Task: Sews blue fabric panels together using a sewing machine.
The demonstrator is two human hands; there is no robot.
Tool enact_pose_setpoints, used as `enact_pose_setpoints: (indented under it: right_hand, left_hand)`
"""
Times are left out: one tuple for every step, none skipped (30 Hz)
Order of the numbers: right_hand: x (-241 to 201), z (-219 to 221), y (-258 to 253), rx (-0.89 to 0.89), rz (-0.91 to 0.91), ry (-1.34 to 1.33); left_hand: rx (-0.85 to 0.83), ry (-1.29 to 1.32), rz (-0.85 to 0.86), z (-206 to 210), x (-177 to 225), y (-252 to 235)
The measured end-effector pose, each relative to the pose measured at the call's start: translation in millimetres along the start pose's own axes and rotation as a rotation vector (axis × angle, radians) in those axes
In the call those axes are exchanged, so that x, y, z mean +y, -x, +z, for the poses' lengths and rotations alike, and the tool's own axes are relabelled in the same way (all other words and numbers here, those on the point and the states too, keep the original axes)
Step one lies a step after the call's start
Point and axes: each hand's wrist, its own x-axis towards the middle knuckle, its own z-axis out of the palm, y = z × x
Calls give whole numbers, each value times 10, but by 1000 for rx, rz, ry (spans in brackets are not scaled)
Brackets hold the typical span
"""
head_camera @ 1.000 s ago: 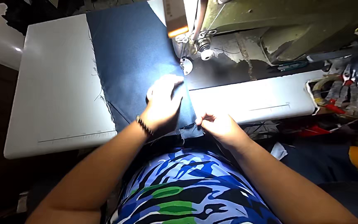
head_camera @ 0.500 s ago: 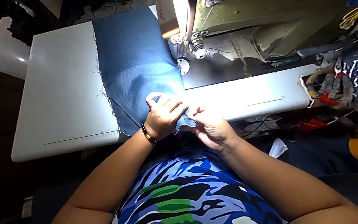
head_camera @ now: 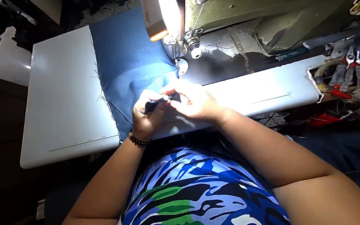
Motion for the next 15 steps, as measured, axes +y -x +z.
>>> enact_pose_setpoints:
  right_hand:
    - [2,11,-6,21,10,-6]
    - [3,18,-2,45,10,-17]
    - [2,19,10,62,8,-28]
    - [-1,15,23,69,6,-33]
    - [-4,16,35,75,5,-33]
    - [-7,18,46,82,3,-23]
    - [-15,17,54,86,3,-4]
    - [-19,17,61,92,2,18]
    - [-24,13,65,94,3,34]
    - [-34,4,67,92,6,43]
    - [-50,-7,68,86,12,48]
    - [-67,-15,73,81,17,57]
    - [-89,-23,88,71,22,76]
    - [-113,-33,122,53,23,109]
    - [-137,-40,175,35,17,148]
  left_hand:
    - [0,-13,-2,-12,-1,10]
    - [0,-28,-12,-21,-4,25]
    - [1,-32,-26,-24,-5,39]
    - [-4,-30,-38,-24,-4,51]
    - [-12,-25,-47,-23,1,57]
    - [-22,-19,-52,-23,4,61]
    - [-28,-16,-54,-21,2,63]
    - [-30,-14,-56,-17,0,63]
    - [-30,-15,-55,-12,-3,61]
    - [-30,-20,-50,-6,-6,57]
    - [-28,-26,-42,1,-6,54]
    - [-30,-35,-25,6,-4,52]
    - [-44,-49,4,3,2,54]
    - [-68,-81,44,-4,7,62]
    - [-97,-118,81,-6,14,81]
